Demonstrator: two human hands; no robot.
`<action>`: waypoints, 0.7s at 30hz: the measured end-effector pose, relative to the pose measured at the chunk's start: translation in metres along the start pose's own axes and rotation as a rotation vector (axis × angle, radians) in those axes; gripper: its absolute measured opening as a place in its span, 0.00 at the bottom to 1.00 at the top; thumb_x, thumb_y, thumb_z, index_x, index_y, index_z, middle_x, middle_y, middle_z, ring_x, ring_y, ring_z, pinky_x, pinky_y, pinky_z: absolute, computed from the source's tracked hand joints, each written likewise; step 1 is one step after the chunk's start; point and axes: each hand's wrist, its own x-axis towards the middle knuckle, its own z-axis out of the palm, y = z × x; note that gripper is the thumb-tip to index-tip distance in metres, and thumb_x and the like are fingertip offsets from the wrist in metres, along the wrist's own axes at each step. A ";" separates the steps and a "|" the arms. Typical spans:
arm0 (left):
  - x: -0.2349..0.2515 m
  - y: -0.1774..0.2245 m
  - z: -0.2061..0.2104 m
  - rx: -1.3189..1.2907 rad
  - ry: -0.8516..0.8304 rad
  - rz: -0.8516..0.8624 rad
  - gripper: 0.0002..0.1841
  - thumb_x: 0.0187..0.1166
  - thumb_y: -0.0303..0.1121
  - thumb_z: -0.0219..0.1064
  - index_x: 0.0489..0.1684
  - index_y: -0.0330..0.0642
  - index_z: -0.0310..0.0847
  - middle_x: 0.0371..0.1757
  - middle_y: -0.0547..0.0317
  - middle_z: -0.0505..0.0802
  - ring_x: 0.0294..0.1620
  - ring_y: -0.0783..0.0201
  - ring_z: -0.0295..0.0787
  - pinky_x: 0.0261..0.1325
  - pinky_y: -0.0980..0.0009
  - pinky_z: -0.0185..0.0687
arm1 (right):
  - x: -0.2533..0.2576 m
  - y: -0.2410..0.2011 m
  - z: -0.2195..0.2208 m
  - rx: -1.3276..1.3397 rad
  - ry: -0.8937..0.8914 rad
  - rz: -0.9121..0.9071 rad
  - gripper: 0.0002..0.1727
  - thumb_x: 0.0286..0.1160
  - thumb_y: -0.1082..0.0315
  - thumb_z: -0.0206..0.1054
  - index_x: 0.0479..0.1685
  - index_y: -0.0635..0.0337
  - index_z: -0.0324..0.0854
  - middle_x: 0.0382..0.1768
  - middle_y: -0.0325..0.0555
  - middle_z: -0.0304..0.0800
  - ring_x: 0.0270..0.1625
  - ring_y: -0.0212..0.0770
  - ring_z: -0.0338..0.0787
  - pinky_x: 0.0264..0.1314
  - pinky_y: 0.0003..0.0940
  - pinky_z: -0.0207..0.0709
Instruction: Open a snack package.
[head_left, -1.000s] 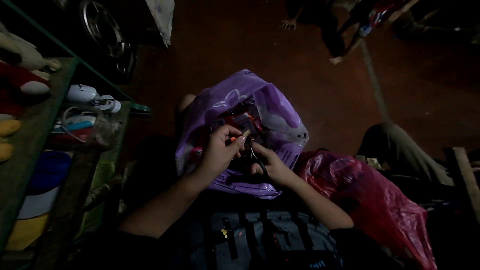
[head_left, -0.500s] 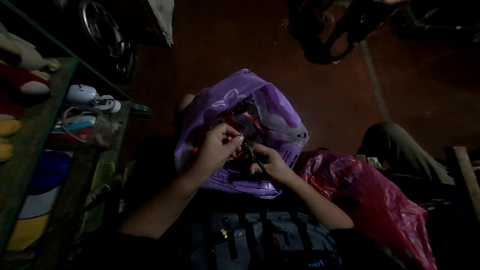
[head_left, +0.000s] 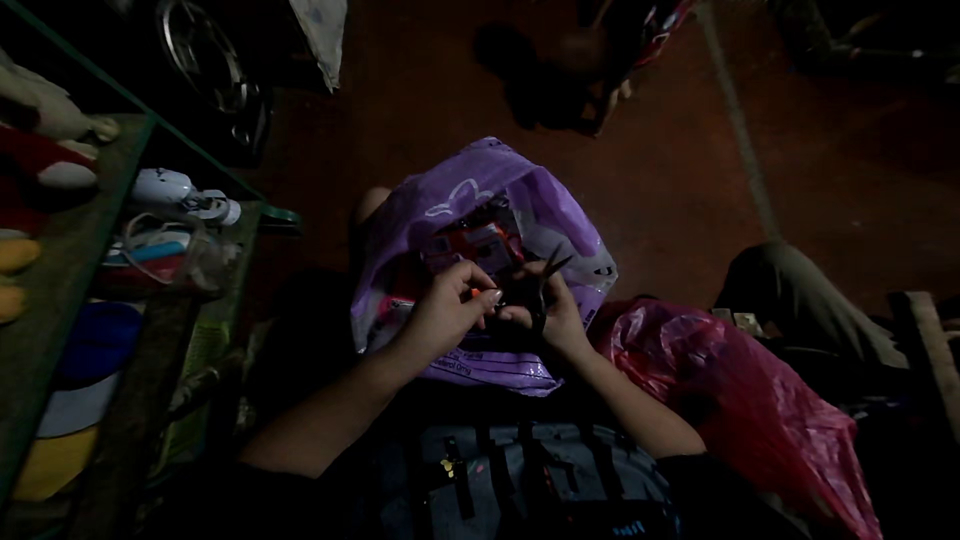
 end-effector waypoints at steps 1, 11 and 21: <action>0.000 -0.001 0.001 0.003 -0.008 0.008 0.05 0.81 0.26 0.69 0.46 0.37 0.80 0.34 0.60 0.90 0.26 0.74 0.86 0.33 0.79 0.85 | 0.000 -0.001 0.001 0.016 0.042 -0.014 0.23 0.60 0.68 0.82 0.53 0.52 0.78 0.46 0.33 0.90 0.47 0.28 0.90 0.52 0.29 0.88; 0.001 -0.003 0.002 -0.065 -0.003 -0.004 0.05 0.82 0.25 0.68 0.49 0.37 0.81 0.38 0.59 0.93 0.34 0.71 0.92 0.43 0.75 0.91 | 0.000 -0.003 0.002 0.218 0.170 0.022 0.19 0.60 0.75 0.79 0.48 0.47 0.79 0.44 0.35 0.92 0.43 0.31 0.93 0.47 0.30 0.89; 0.000 -0.001 -0.002 -0.249 0.180 0.105 0.01 0.83 0.24 0.66 0.44 0.38 0.79 0.35 0.61 0.92 0.32 0.70 0.93 0.41 0.73 0.92 | 0.006 0.002 -0.008 -0.298 -0.363 0.106 0.50 0.61 0.21 0.64 0.64 0.61 0.76 0.51 0.39 0.86 0.55 0.27 0.84 0.60 0.31 0.81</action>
